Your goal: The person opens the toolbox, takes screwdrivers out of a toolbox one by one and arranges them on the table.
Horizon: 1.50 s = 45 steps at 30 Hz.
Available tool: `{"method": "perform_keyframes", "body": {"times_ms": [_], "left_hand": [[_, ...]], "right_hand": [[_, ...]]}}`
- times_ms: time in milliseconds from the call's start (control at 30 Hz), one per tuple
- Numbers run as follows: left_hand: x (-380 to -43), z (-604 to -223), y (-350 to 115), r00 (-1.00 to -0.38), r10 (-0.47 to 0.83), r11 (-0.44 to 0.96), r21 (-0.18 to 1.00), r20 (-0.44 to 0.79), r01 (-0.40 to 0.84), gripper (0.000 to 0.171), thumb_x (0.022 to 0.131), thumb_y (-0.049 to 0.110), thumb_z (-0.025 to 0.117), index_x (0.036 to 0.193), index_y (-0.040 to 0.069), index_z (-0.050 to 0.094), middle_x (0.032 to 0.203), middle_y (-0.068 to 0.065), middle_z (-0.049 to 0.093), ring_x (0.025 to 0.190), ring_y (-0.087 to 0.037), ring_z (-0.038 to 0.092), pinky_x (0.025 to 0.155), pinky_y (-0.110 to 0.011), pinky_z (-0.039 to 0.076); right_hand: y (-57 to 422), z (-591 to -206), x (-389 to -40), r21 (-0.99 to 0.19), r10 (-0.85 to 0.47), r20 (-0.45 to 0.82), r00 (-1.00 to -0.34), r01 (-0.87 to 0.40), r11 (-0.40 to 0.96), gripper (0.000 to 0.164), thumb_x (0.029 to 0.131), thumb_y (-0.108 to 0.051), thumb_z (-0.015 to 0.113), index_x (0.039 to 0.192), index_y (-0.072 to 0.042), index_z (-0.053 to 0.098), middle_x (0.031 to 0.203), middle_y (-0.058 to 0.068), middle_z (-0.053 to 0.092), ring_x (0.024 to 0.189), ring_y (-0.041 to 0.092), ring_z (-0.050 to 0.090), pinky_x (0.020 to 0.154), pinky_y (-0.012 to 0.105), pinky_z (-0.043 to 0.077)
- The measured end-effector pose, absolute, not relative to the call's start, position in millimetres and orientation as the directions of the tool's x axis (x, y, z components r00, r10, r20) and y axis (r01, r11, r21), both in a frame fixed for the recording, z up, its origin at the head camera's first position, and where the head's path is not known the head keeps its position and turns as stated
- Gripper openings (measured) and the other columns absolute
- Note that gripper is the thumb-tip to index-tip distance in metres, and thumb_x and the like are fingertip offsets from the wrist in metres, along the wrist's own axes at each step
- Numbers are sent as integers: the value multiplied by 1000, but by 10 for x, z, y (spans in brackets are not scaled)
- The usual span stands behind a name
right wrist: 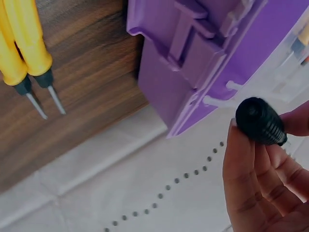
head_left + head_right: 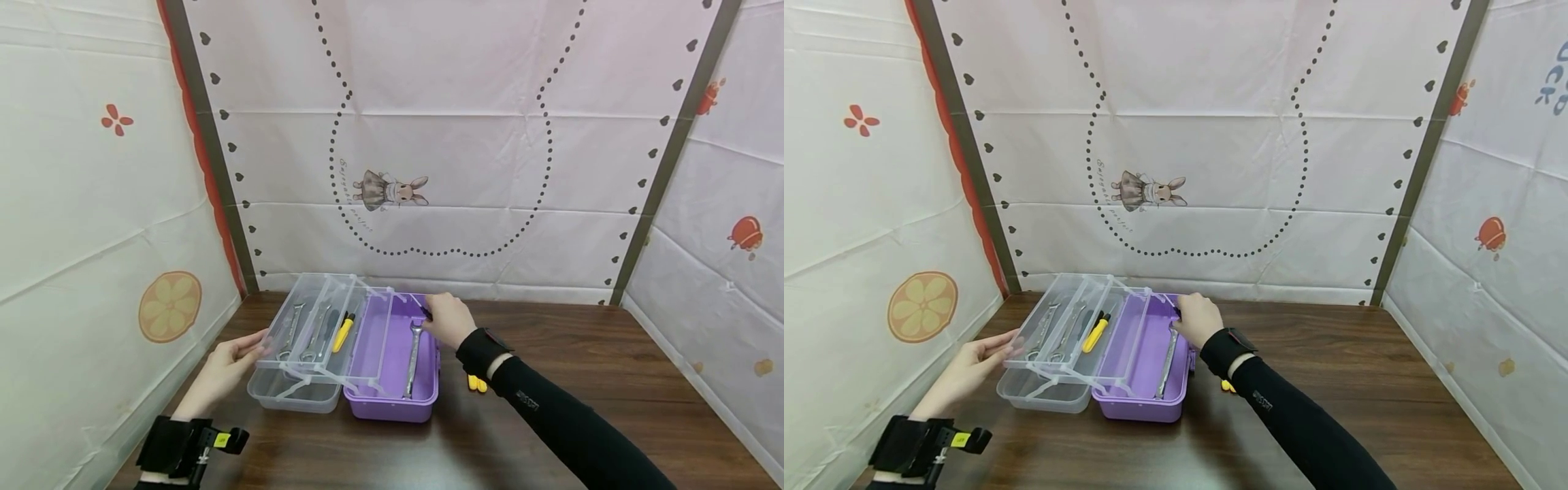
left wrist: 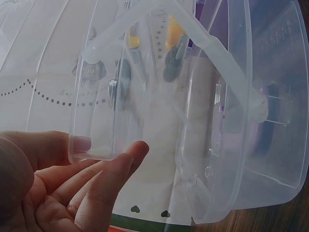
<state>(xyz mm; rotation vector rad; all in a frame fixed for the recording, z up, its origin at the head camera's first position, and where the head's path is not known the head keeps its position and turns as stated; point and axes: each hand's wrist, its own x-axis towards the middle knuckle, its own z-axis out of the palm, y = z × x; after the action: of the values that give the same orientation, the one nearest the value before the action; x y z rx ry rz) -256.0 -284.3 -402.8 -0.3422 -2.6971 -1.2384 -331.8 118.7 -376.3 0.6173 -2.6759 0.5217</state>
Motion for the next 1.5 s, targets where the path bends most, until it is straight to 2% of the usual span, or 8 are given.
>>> {"method": "perform_keyframes", "body": {"times_ms": [100,300,567,800,1000,1233,1367,1500], "left_hand": [[-2555,-4027,-2842,-960,146,636,720,241,277,43,102,9,52,141,-9,47,129,-27,61,106,-9,64,78,-16,53],[-2546,-4031,-2844,-959,147,635,721,242,279,43,103,12,52,141,-8,48,128,-26,63,106,-8,64,78,-11,50],[-2529,-4035,-2853,-958,138,624,729,252,281,44,103,13,52,141,-7,48,129,-26,62,104,2,61,78,-9,48],[-2513,-4027,-2844,-958,133,640,716,255,279,44,103,14,53,141,-7,49,128,-26,62,103,-8,65,77,-11,50],[-2525,-4011,-2838,-959,133,637,720,249,275,44,103,15,52,142,-6,48,132,-27,59,104,-4,63,77,-12,50],[-2538,-4014,-2842,-961,130,655,706,245,268,44,104,15,51,142,-6,48,128,-26,62,102,-9,66,78,-21,56],[-2531,-4026,-2842,-959,134,652,706,251,276,44,103,15,52,141,-6,49,127,-26,63,102,-11,67,77,-20,55],[-2527,-4030,-2835,-955,140,647,706,263,289,44,103,15,52,141,-7,49,126,-26,64,100,-3,64,74,-15,52]], "right_hand": [[1277,-3793,-3315,-347,-301,384,-873,-439,829,40,78,-2,68,64,-14,32,59,-4,28,53,11,32,51,24,25],[1446,-3836,-3286,-438,-197,338,-920,-339,832,36,79,-4,67,61,-13,37,50,-3,39,42,11,47,47,23,30],[1645,-3920,-3180,-445,-121,311,-943,-257,858,38,77,-1,63,59,-14,32,54,-5,23,49,11,26,50,25,20],[1827,-4119,-3102,-478,-67,268,-961,-193,857,39,81,-4,67,54,-12,41,47,-2,38,42,13,47,47,24,35],[1971,-4214,-3047,-469,-20,218,-976,-123,874,43,84,-8,72,53,-10,42,47,-1,38,44,15,45,49,25,35],[2099,-4338,-3029,-422,5,117,-993,-45,906,21,84,-11,72,75,2,58,61,8,55,54,20,52,60,35,47],[2148,-4420,-3057,-409,2,73,-997,-28,912,20,84,-12,72,79,4,61,61,10,59,51,19,56,67,40,54],[2180,-4489,-3098,-451,2,24,-1000,-9,892,19,84,-10,71,73,1,60,56,10,59,40,16,57,52,34,55]]}}
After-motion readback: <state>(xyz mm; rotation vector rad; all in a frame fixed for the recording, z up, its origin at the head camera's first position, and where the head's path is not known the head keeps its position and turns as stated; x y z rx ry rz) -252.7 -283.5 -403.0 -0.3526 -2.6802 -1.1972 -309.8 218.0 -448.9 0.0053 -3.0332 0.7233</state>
